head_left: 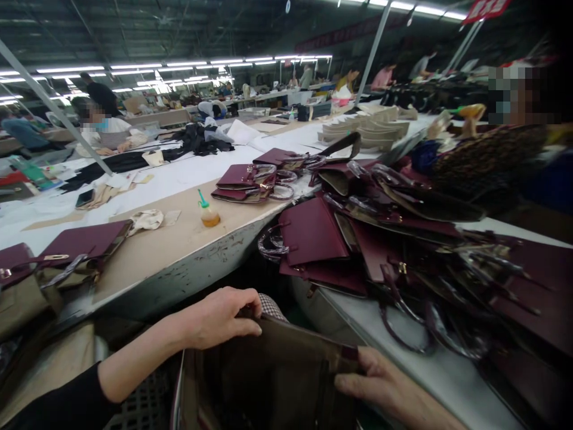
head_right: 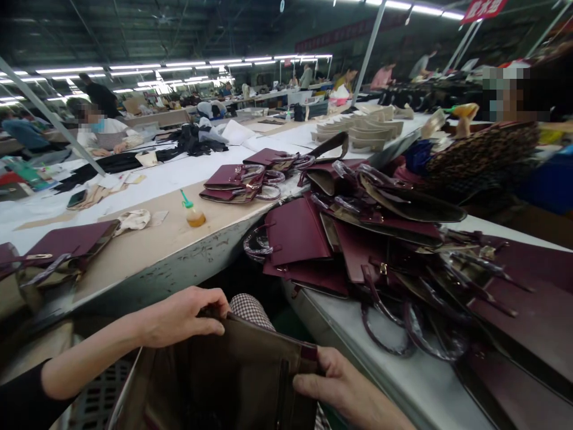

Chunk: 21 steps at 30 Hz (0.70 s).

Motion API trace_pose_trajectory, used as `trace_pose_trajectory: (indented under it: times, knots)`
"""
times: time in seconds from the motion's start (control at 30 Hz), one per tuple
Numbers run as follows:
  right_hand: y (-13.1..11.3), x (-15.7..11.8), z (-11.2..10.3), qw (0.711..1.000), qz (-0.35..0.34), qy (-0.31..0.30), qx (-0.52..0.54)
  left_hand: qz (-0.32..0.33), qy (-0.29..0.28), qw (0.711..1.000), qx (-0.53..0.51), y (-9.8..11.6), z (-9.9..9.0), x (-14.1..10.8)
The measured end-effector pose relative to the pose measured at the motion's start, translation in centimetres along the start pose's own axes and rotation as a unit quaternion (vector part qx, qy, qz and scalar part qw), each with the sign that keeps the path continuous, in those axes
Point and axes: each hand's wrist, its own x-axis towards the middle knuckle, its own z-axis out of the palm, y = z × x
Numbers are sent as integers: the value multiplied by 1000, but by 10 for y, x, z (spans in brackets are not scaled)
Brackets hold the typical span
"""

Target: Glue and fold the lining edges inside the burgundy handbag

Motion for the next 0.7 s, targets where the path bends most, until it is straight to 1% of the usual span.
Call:
trace_pose_trajectory:
  times: [0.1,0.23,0.37,0.43,0.57,0.7]
  knots:
    - [5,0,-7,1000,-8,21,-6,19,3,1000,-20,-2,4,7]
    - [10,3,-17,999,-23,40,-14,60,-18,996,-57,-8,3,9]
    - [13,8,-22,999,-21,48,-14,50,-35,996,-58,-12,0,15]
    - [14,9,-24,998,-16,54,-24,53,-35,996,-56,-12,0,19]
    - [17,11,-28,997,-5,64,-33,36,-16,997,-60,-15,0,24]
    - [19,12,-28,997,-17,68,-24,26,5,997,-72,-18,1,23]
